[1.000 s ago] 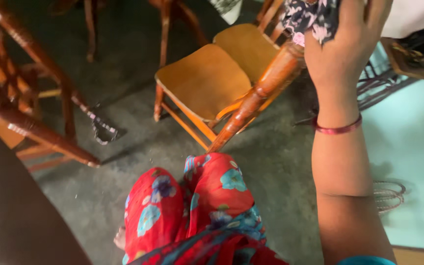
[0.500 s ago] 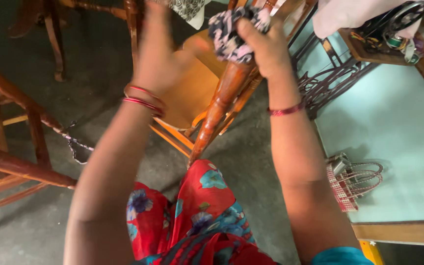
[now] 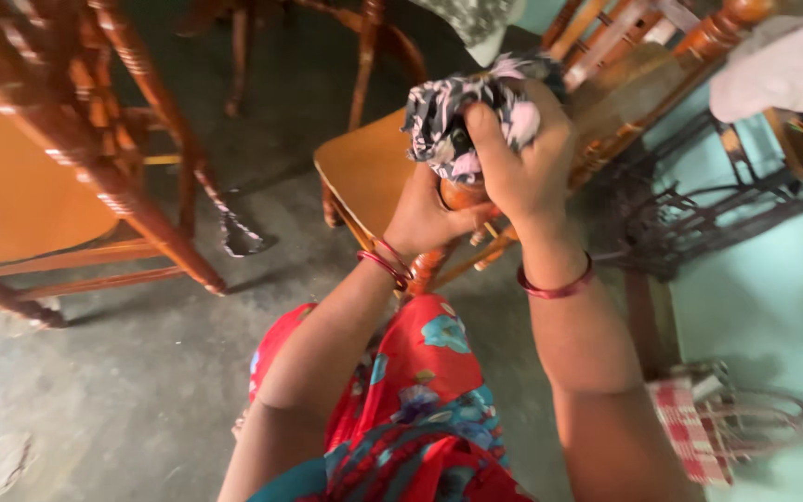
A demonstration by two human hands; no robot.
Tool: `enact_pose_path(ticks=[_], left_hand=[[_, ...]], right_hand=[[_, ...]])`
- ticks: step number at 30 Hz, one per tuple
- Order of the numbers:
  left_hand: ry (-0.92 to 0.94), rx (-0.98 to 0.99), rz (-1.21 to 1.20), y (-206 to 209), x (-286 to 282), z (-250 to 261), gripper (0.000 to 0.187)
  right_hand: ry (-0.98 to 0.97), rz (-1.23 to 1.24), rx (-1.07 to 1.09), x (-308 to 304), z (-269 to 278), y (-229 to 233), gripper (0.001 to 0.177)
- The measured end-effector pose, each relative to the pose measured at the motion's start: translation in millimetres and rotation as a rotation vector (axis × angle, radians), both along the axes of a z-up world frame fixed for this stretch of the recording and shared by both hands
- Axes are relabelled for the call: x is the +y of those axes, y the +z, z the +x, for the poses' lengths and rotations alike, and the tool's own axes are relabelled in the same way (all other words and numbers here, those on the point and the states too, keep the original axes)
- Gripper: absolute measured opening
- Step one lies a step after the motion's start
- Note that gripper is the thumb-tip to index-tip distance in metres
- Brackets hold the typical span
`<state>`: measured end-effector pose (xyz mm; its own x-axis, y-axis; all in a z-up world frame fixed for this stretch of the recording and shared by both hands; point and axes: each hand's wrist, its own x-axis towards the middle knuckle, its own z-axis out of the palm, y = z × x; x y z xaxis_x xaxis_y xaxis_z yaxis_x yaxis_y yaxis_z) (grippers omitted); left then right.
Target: The person wipes the backrest, seat, and legs of a wooden chair using a patterned cloth. The person moves between chairs, cleaning each one in turn.
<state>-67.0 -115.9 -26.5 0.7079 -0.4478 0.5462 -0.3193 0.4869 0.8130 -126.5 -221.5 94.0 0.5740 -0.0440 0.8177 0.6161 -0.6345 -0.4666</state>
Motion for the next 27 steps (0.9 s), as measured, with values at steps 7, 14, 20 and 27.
enact_pose_path(ticks=[7,14,20,27], left_hand=[[0.090,-0.054,0.087,3.6,42.7,-15.2,0.080],[0.012,0.024,-0.095,-8.9,59.6,-12.8,0.074],[0.143,-0.044,-0.015,-53.9,126.0,-15.6,0.063],[0.423,0.121,-0.218,-117.5,189.6,-24.7,0.073]], right_hand=[[-0.887,-0.893,-0.330,-61.0,-18.0,-5.4,0.032],[-0.677,-0.539,-0.069,-171.3,1.5,9.8,0.029],[-0.162,-0.236,0.121,-134.3,25.2,29.3,0.034],[0.219,-0.145,-0.185,-47.9,50.3,10.1,0.053]])
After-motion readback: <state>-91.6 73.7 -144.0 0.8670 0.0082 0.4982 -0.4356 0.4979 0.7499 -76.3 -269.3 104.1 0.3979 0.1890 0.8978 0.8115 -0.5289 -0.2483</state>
